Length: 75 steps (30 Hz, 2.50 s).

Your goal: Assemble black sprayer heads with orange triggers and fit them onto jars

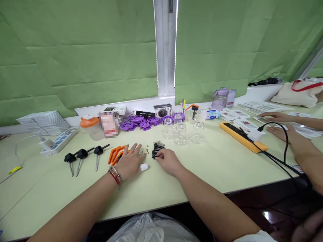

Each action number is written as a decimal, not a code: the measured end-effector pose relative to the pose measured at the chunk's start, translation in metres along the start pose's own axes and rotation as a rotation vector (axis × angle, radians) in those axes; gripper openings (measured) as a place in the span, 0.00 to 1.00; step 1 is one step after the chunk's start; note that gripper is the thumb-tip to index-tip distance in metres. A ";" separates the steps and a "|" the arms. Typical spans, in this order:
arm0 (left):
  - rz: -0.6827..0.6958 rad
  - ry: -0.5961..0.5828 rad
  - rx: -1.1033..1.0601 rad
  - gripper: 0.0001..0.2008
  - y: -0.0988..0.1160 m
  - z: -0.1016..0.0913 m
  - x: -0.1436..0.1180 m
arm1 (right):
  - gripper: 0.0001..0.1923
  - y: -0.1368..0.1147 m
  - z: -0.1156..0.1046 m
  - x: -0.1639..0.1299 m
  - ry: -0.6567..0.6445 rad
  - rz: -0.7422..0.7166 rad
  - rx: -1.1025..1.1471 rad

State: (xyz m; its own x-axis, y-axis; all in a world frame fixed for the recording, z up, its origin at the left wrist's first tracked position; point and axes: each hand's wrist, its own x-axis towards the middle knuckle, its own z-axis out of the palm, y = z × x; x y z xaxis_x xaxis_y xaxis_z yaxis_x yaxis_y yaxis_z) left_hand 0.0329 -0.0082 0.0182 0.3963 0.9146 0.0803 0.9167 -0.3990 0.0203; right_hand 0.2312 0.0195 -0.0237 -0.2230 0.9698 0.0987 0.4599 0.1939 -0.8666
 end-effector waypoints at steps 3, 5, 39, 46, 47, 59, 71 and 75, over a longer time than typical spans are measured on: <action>-0.038 -0.021 -0.007 0.21 -0.002 -0.005 0.002 | 0.08 -0.001 0.000 0.000 -0.003 0.006 -0.001; -0.056 -0.013 -0.036 0.21 -0.001 -0.008 0.003 | 0.08 -0.002 0.000 0.000 -0.002 0.007 -0.007; -0.765 0.109 -2.107 0.09 0.046 0.024 0.020 | 0.12 -0.009 -0.002 0.001 0.030 -0.133 0.152; -0.842 0.170 -2.039 0.09 0.046 0.021 0.020 | 0.13 -0.004 -0.001 0.005 0.015 -0.077 0.072; -0.842 0.175 -2.029 0.10 0.047 0.020 0.019 | 0.13 -0.004 -0.002 0.005 0.022 -0.068 0.059; -0.838 0.278 -2.003 0.10 0.049 0.010 0.015 | 0.08 -0.006 -0.011 0.000 0.086 -0.039 -0.203; -0.777 0.294 -2.011 0.09 0.044 0.011 0.015 | 0.05 -0.007 -0.004 0.003 0.097 -0.192 -0.343; -0.780 0.266 -1.999 0.09 0.041 0.007 0.016 | 0.09 -0.010 -0.006 0.004 0.196 -0.209 -0.167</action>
State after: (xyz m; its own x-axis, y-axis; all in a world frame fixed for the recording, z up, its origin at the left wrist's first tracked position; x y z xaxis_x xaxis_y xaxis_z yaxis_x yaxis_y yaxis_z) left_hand 0.0774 -0.0091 0.0136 -0.1092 0.9252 -0.3634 -0.4834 0.2700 0.8327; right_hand 0.2305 0.0223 -0.0119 -0.1653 0.9132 0.3725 0.5596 0.3978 -0.7270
